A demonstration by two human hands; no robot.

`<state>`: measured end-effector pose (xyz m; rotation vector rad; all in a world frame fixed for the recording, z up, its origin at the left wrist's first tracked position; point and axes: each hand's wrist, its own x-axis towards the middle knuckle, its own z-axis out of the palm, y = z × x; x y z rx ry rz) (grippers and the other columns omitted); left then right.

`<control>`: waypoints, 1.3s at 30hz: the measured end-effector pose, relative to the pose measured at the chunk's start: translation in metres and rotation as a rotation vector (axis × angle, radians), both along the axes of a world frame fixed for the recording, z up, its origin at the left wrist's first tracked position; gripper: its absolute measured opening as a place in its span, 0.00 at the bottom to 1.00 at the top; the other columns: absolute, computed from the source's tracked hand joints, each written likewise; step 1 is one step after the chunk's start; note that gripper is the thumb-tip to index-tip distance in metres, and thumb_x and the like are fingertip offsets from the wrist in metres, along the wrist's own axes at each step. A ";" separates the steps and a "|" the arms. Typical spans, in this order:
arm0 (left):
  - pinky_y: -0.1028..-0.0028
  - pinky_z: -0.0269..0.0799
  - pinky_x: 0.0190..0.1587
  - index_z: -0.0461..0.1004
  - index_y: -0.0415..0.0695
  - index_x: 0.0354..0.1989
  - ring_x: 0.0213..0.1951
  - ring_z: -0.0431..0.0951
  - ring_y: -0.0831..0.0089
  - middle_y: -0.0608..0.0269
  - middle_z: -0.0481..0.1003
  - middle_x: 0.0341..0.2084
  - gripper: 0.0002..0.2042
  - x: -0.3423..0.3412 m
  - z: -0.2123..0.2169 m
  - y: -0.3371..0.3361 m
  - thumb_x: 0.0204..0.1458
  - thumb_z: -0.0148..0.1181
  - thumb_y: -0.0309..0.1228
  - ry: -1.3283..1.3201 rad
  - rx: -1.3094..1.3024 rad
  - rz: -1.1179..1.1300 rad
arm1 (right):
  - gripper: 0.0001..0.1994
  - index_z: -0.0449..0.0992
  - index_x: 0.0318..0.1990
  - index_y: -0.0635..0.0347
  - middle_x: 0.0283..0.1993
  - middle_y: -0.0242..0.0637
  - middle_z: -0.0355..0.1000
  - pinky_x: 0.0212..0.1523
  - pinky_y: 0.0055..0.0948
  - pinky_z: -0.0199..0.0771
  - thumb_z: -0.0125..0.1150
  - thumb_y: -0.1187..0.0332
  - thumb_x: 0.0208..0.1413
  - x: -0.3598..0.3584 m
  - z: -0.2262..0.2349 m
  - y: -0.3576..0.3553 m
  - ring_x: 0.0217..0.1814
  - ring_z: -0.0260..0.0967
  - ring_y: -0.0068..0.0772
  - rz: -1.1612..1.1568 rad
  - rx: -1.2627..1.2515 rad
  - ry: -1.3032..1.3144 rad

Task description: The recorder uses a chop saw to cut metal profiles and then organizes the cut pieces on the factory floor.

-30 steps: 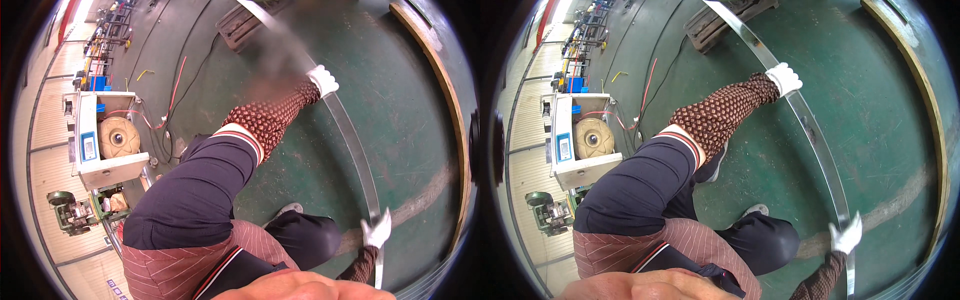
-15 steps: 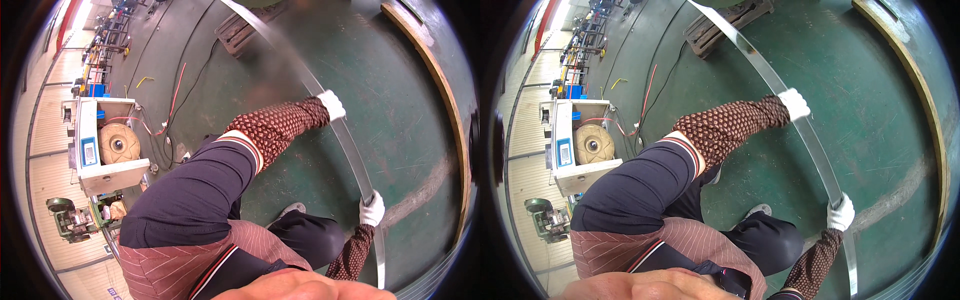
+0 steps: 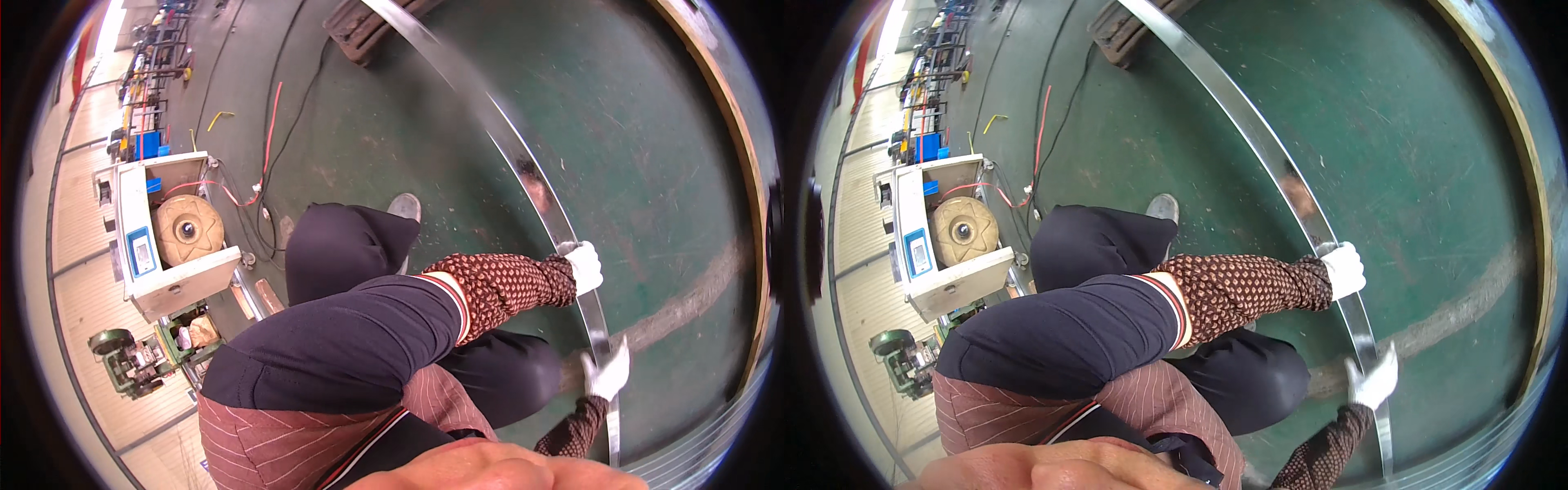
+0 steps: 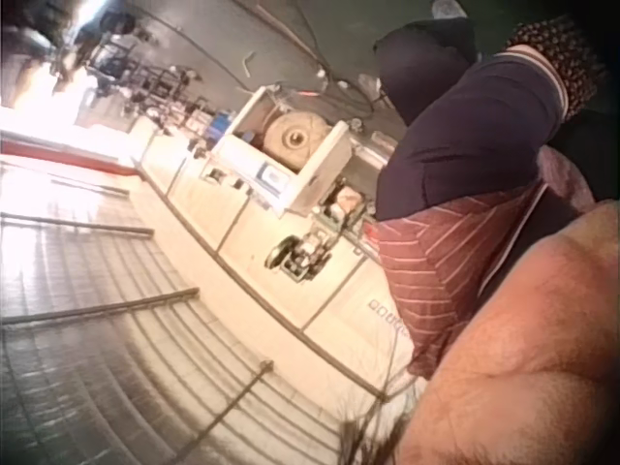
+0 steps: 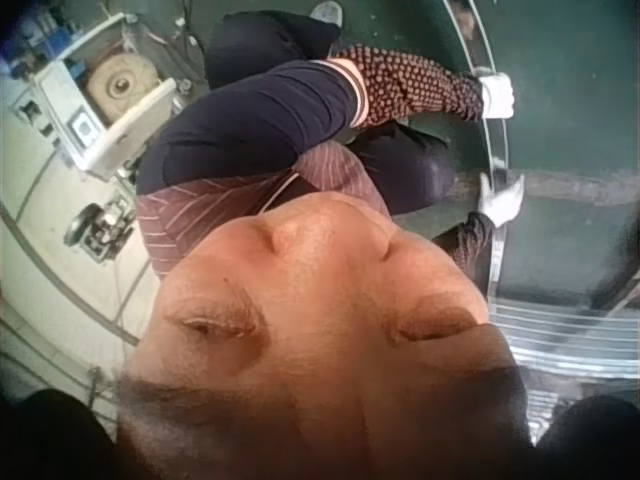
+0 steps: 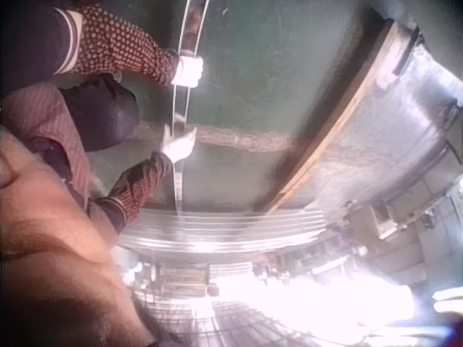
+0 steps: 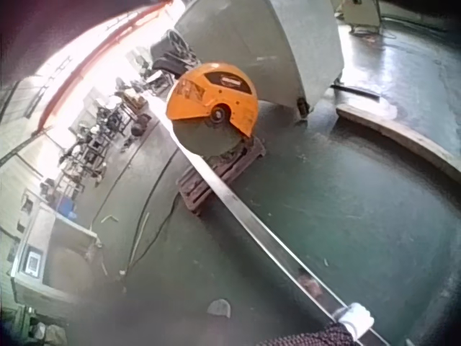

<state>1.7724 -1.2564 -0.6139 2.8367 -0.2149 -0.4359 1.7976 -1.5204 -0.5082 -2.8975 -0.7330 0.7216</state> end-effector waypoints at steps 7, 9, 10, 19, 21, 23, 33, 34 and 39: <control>0.64 0.68 0.44 0.75 0.56 0.41 0.35 0.80 0.68 0.71 0.77 0.26 0.16 -0.020 -0.009 0.037 0.41 0.69 0.36 -0.349 -0.304 -0.101 | 0.28 0.77 0.55 0.49 0.38 0.41 0.77 0.46 0.46 0.77 0.73 0.68 0.39 -0.016 -0.067 0.109 0.42 0.77 0.48 0.053 0.114 -0.115; 0.59 0.65 0.47 0.74 0.56 0.46 0.40 0.79 0.62 0.67 0.78 0.32 0.36 0.018 0.061 0.081 0.20 0.78 0.43 -0.093 -0.398 -0.313 | 0.22 0.78 0.51 0.51 0.38 0.43 0.77 0.43 0.47 0.77 0.69 0.67 0.44 -0.008 -0.066 0.082 0.40 0.77 0.50 0.053 0.108 -0.204; 0.59 0.66 0.48 0.75 0.55 0.49 0.43 0.79 0.62 0.65 0.79 0.35 0.38 0.019 0.076 0.112 0.20 0.78 0.44 -0.078 -0.346 -0.331 | 0.20 0.79 0.50 0.51 0.38 0.44 0.77 0.43 0.47 0.77 0.68 0.67 0.45 -0.007 -0.062 0.089 0.40 0.76 0.51 0.007 0.087 -0.138; 0.56 0.60 0.63 0.78 0.55 0.48 0.48 0.79 0.66 0.64 0.81 0.40 0.11 -0.037 0.058 0.346 0.61 0.52 0.37 0.120 0.460 0.225 | 0.19 0.79 0.49 0.52 0.40 0.44 0.78 0.46 0.45 0.77 0.69 0.66 0.46 -0.008 -0.053 0.095 0.42 0.77 0.51 0.076 0.177 -0.137; 0.56 0.60 0.64 0.78 0.54 0.47 0.49 0.79 0.66 0.64 0.81 0.40 0.11 -0.030 0.052 0.338 0.61 0.52 0.36 0.112 0.430 0.159 | 0.17 0.79 0.48 0.53 0.39 0.45 0.78 0.46 0.45 0.77 0.66 0.66 0.48 -0.008 -0.055 0.078 0.42 0.77 0.51 0.046 0.165 -0.128; 0.58 0.63 0.61 0.80 0.55 0.44 0.49 0.80 0.67 0.64 0.81 0.40 0.10 -0.020 0.054 0.314 0.60 0.52 0.36 0.089 0.368 0.124 | 0.15 0.79 0.47 0.54 0.39 0.45 0.78 0.46 0.45 0.78 0.65 0.67 0.49 -0.004 -0.050 0.056 0.41 0.77 0.52 0.036 0.175 -0.134; 0.61 0.71 0.42 0.80 0.54 0.34 0.39 0.81 0.62 0.63 0.80 0.30 0.08 0.004 0.037 0.171 0.56 0.52 0.37 -0.062 0.029 -0.051 | 0.24 0.78 0.49 0.51 0.44 0.42 0.79 0.53 0.42 0.77 0.77 0.56 0.44 0.014 -0.064 -0.099 0.48 0.78 0.50 -0.210 -0.300 -0.139; 0.61 0.70 0.43 0.79 0.54 0.33 0.39 0.81 0.63 0.64 0.79 0.30 0.07 0.003 0.030 0.156 0.55 0.53 0.36 -0.118 0.003 -0.049 | 0.27 0.77 0.52 0.48 0.47 0.41 0.78 0.55 0.43 0.76 0.78 0.55 0.43 0.017 -0.058 -0.105 0.52 0.76 0.48 -0.242 -0.411 -0.047; 0.64 0.68 0.43 0.79 0.56 0.29 0.38 0.81 0.67 0.69 0.79 0.27 0.02 0.010 0.013 0.109 0.48 0.62 0.32 -0.041 0.072 -0.009 | 0.56 0.57 0.71 0.51 0.68 0.47 0.65 0.66 0.47 0.67 0.82 0.55 0.29 0.051 0.002 -0.011 0.69 0.64 0.48 0.068 -0.626 0.169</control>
